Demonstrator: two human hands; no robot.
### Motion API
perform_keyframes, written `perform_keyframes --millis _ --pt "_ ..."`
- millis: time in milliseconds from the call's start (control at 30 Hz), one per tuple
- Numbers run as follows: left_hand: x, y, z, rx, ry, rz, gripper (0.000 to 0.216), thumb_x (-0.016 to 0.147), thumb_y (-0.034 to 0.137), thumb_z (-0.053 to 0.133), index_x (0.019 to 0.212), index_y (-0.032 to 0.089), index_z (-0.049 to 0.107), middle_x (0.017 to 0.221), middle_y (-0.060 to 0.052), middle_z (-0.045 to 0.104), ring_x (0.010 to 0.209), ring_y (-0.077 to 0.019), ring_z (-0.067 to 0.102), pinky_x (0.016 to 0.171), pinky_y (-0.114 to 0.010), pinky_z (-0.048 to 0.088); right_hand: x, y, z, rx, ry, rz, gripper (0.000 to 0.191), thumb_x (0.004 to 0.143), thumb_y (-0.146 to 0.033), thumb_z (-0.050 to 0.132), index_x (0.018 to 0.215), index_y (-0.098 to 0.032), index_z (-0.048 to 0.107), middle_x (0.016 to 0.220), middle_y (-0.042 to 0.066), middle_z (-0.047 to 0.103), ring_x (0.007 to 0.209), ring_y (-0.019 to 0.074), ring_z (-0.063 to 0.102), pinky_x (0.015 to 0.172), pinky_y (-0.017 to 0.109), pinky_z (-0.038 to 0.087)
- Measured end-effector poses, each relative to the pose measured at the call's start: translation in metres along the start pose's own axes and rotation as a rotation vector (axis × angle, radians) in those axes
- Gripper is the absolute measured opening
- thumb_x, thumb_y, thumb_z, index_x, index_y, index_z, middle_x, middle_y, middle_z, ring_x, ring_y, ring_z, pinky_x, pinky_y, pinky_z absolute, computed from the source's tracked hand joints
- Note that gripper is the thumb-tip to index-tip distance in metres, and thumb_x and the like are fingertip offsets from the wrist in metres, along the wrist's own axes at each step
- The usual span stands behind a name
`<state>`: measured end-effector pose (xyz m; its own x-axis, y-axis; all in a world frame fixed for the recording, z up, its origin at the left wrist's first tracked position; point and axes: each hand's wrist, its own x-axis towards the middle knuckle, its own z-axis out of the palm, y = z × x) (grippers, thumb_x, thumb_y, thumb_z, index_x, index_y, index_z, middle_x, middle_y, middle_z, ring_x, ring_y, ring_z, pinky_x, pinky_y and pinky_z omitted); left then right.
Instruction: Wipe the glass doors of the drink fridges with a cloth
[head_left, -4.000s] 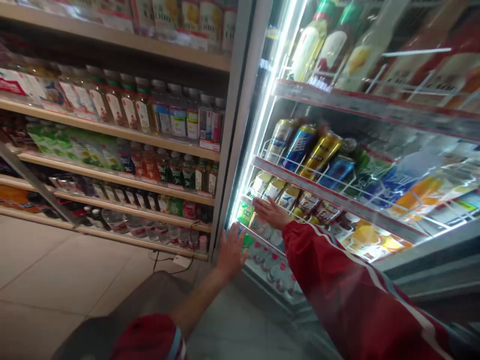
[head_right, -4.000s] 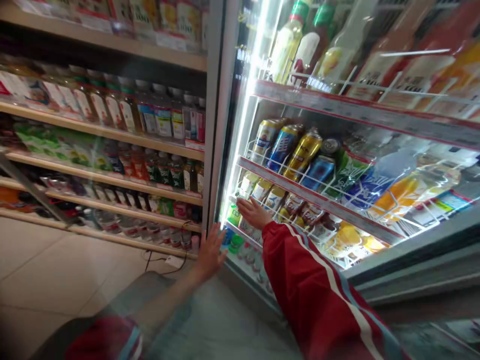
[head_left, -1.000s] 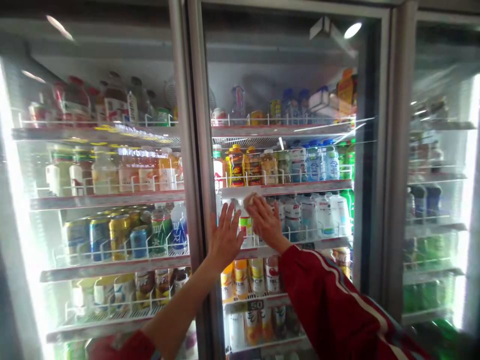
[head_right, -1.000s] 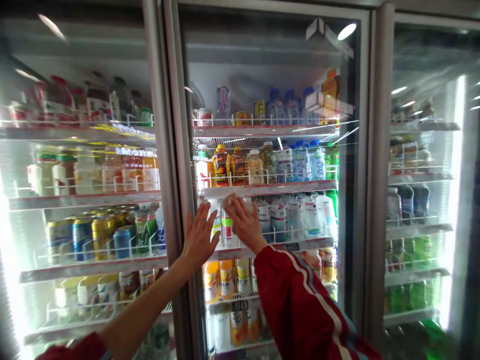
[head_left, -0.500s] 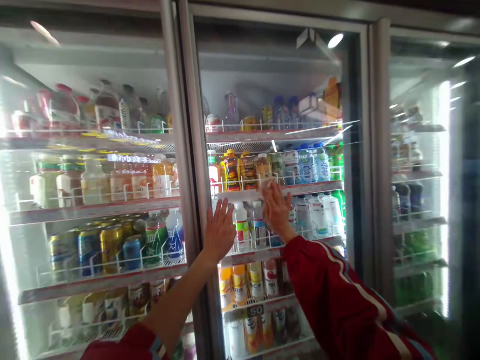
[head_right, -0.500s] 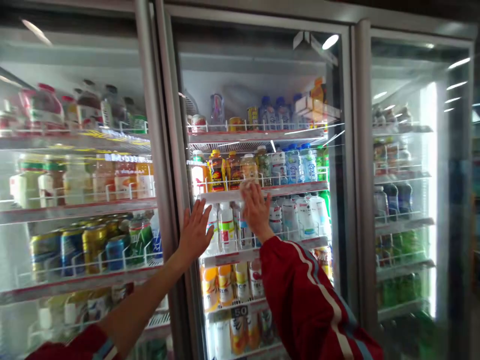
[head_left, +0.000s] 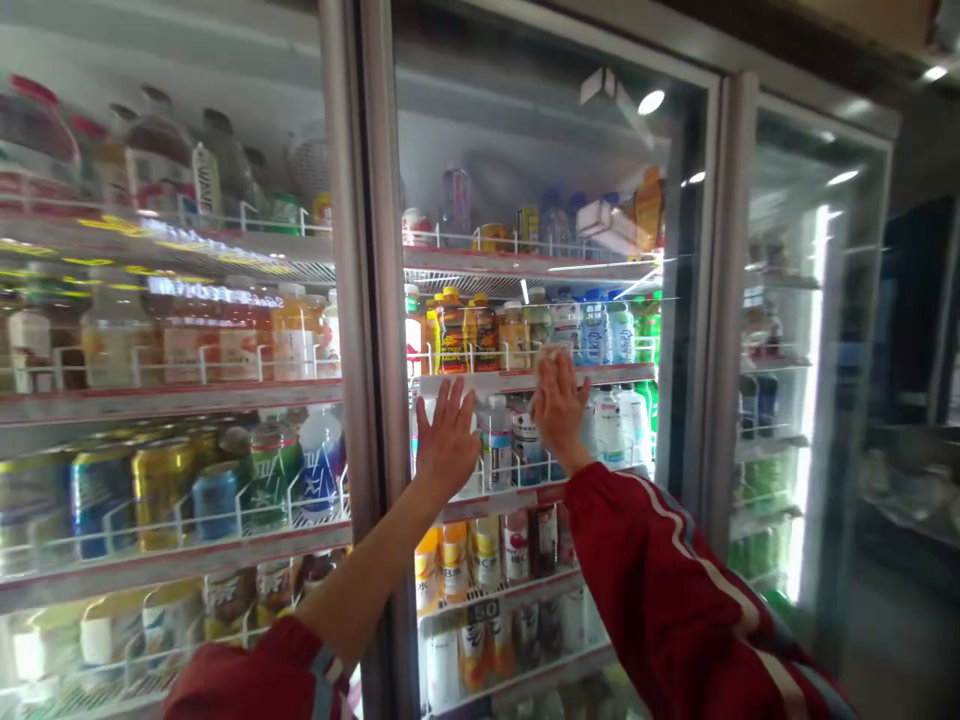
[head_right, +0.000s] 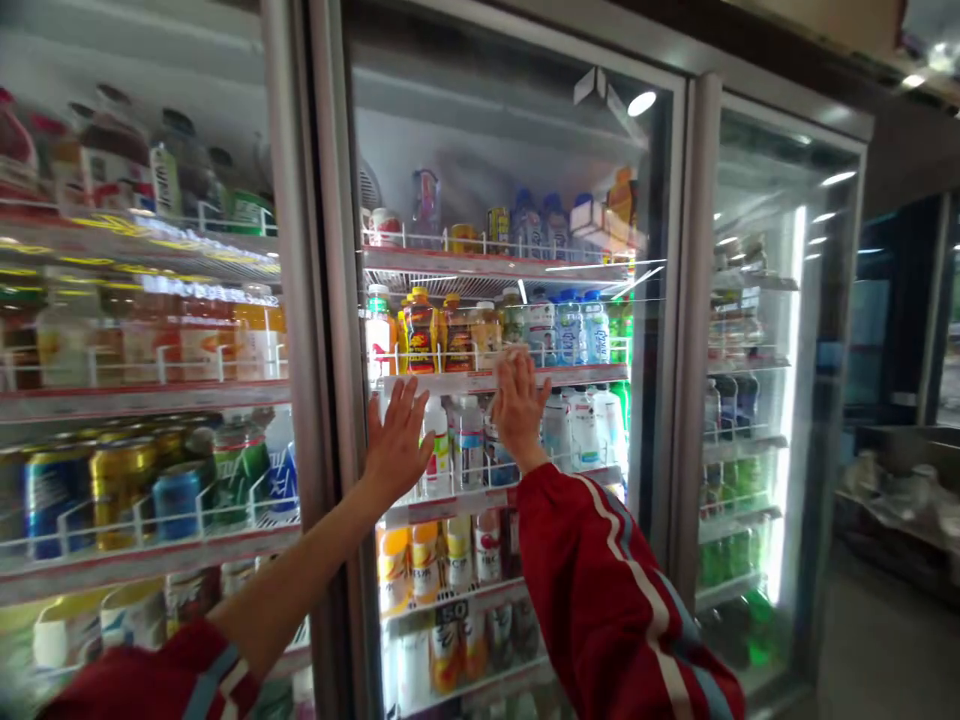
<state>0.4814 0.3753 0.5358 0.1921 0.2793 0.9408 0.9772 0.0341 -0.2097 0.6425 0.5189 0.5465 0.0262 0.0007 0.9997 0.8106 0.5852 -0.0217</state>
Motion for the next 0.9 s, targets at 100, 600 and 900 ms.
perform_keyframes --millis 100,600,900 --pt "0.005 0.003 0.003 0.038 0.006 -0.016 0.055 0.082 0.024 0.052 0.135 0.016 0.040 0.148 -0.014 0.034 0.142 -0.0224 0.020 0.117 -0.050 0.005 0.004 0.016 0.005 0.021 0.026 0.111 0.047 0.090 -0.023 0.036 0.135 -0.014 0.045 0.145 0.017 0.039 0.139 0.0260 0.028 0.110 0.055 0.016" --pt "0.030 0.048 0.040 0.048 -0.002 -0.107 0.057 0.085 0.028 0.046 0.140 0.016 0.036 0.149 -0.015 0.030 0.141 -0.0277 0.022 0.114 -0.058 0.003 0.008 0.136 0.000 0.053 0.031 0.147 0.047 0.091 -0.025 0.035 0.135 -0.015 0.046 0.147 0.017 0.037 0.139 0.0268 0.028 0.110 0.055 0.015" --pt "0.043 0.100 0.069 0.012 0.012 -0.024 0.054 0.085 0.026 0.046 0.137 0.015 0.039 0.147 -0.016 0.034 0.141 -0.0246 0.024 0.115 -0.054 0.003 -0.009 0.101 0.001 0.130 0.016 -0.150 0.040 0.089 -0.022 0.039 0.126 -0.024 0.055 0.141 0.008 0.047 0.139 0.0211 0.029 0.114 0.049 0.009"
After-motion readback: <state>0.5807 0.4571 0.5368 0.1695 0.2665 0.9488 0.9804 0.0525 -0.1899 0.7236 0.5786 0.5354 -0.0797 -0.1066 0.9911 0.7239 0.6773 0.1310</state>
